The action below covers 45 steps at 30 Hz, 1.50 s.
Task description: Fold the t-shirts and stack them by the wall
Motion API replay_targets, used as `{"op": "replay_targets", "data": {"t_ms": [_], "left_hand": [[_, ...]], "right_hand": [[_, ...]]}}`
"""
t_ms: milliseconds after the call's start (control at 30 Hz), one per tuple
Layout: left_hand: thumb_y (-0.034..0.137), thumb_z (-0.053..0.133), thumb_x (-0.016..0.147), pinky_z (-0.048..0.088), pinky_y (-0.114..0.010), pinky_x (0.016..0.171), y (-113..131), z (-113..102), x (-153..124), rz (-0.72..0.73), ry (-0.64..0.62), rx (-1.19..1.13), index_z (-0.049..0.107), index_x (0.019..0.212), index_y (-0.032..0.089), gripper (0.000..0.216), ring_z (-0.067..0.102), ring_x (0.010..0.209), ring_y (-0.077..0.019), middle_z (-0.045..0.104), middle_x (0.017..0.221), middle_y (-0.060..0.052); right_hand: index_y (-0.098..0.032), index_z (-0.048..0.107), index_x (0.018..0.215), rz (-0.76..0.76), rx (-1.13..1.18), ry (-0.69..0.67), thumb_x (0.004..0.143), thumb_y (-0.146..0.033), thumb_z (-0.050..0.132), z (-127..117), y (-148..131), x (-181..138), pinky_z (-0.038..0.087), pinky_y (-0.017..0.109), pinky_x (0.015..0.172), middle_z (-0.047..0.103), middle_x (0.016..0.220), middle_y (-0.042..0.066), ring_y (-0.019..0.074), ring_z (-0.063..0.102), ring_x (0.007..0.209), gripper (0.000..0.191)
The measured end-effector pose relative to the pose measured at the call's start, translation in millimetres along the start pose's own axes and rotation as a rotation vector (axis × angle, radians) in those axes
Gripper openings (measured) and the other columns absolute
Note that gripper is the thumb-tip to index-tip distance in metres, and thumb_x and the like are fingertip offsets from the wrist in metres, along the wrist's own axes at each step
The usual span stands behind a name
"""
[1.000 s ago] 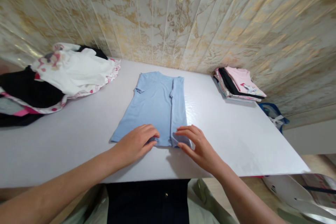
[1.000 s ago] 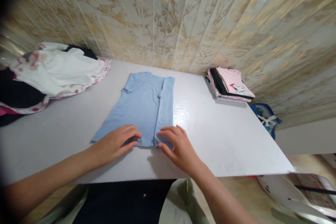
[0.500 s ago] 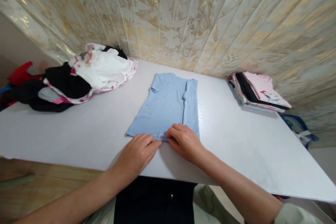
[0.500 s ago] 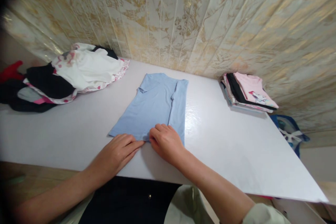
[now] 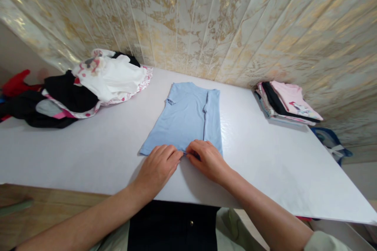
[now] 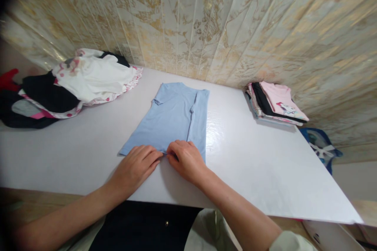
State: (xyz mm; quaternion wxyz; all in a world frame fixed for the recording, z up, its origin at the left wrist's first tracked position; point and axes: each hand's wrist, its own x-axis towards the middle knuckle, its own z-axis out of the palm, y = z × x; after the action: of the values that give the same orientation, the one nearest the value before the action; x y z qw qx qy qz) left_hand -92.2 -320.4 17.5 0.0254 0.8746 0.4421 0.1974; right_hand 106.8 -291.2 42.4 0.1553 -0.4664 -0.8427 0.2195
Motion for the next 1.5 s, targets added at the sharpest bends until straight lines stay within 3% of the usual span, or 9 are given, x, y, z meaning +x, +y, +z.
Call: {"op": "replay_targets", "data": {"t_ms": [167, 333, 500, 733, 833, 1000, 1200, 1333, 1500], "left_hand": [[0.016, 0.043, 0.097, 0.04, -0.034, 0.076, 1, 2, 1, 0.024, 0.05, 0.045, 0.059, 0.106, 0.018, 0.019, 0.052, 0.084, -0.0206, 0.058, 0.091, -0.005], [0.016, 0.047, 0.095, 0.04, -0.033, 0.073, 2, 2, 6, 0.017, 0.042, 0.052, 0.061, 0.092, 0.018, 0.014, 0.049, 0.081, -0.02, 0.056, 0.086, -0.004], [0.017, 0.049, 0.095, 0.039, -0.034, 0.077, 4, -2, 2, 0.066, 0.07, 0.018, 0.061, 0.088, 0.017, 0.013, 0.05, 0.084, -0.0201, 0.058, 0.091, -0.005], [0.014, 0.048, 0.095, 0.039, -0.033, 0.073, 1, -1, -10, 0.118, -0.005, -0.043, 0.061, 0.09, 0.017, 0.014, 0.05, 0.079, -0.0195, 0.059, 0.085, -0.004], [0.013, 0.048, 0.094, 0.039, -0.033, 0.072, 1, 1, -9, 0.118, 0.01, -0.063, 0.062, 0.096, 0.018, 0.015, 0.052, 0.077, -0.0188, 0.06, 0.085, -0.003], [0.013, 0.048, 0.093, 0.039, -0.031, 0.069, 3, 2, -5, 0.121, 0.039, -0.07, 0.061, 0.096, 0.02, 0.015, 0.052, 0.074, -0.0179, 0.06, 0.082, -0.002], [0.01, 0.052, 0.088, 0.039, -0.03, 0.068, -2, 7, -6, 0.113, 0.073, -0.111, 0.059, 0.095, 0.022, 0.016, 0.053, 0.073, -0.0176, 0.06, 0.082, -0.001], [0.01, 0.052, 0.085, 0.039, -0.029, 0.068, -8, 10, -5, 0.116, 0.053, -0.134, 0.057, 0.094, 0.023, 0.017, 0.054, 0.072, -0.0167, 0.061, 0.082, 0.0], [0.012, 0.053, 0.087, 0.039, -0.03, 0.075, -12, 9, 4, 0.135, 0.02, -0.128, 0.055, 0.088, 0.023, 0.012, 0.054, 0.074, -0.016, 0.06, 0.079, 0.002]], "right_hand": [[-0.02, 0.063, 0.079, 0.034, 0.143, -0.009, 0.09, -0.016, 0.055, 0, 3, 4, 0.036, 0.024, 0.067, 0.064, 0.075, -0.002, 0.0118, 0.056, 0.07, 0.014], [-0.019, 0.064, 0.076, 0.051, 0.166, 0.008, 0.088, -0.014, 0.056, -2, 2, 4, 0.035, 0.023, 0.063, 0.062, 0.07, -0.003, 0.0104, 0.054, 0.065, 0.015], [-0.018, 0.068, 0.08, 0.012, 0.179, -0.019, 0.092, -0.019, 0.054, -1, 5, 4, 0.038, 0.023, 0.068, 0.064, 0.074, 0.0, 0.0114, 0.057, 0.07, 0.019], [-0.02, 0.072, 0.091, 0.006, 0.172, -0.12, 0.094, -0.02, 0.053, -15, 5, 9, 0.04, 0.023, 0.069, 0.067, 0.084, 0.002, 0.0119, 0.06, 0.075, 0.02], [-0.023, 0.071, 0.099, 0.037, 0.043, -0.043, 0.092, -0.02, 0.054, -38, 19, 35, 0.041, 0.023, 0.07, 0.067, 0.092, 0.002, 0.0123, 0.06, 0.078, 0.019], [-0.022, 0.068, 0.109, 0.21, -0.345, 0.231, 0.095, -0.02, 0.045, -71, 69, 123, 0.043, 0.027, 0.081, 0.065, 0.108, 0.007, 0.0183, 0.061, 0.097, 0.027], [-0.024, 0.054, 0.131, 0.398, -0.512, 0.162, 0.097, -0.035, 0.042, -47, 116, 201, 0.039, 0.039, 0.094, 0.055, 0.132, 0.011, 0.0264, 0.051, 0.12, 0.038], [-0.027, 0.042, 0.141, 0.395, -0.502, 0.21, 0.1, -0.042, 0.032, -31, 134, 213, 0.03, 0.043, 0.105, 0.045, 0.145, 0.008, 0.0234, 0.039, 0.132, 0.045], [-0.025, 0.035, 0.146, 0.404, -0.481, 0.198, 0.1, -0.045, 0.025, -34, 154, 224, 0.024, 0.045, 0.111, 0.037, 0.152, 0.007, 0.0214, 0.03, 0.138, 0.051]]}}
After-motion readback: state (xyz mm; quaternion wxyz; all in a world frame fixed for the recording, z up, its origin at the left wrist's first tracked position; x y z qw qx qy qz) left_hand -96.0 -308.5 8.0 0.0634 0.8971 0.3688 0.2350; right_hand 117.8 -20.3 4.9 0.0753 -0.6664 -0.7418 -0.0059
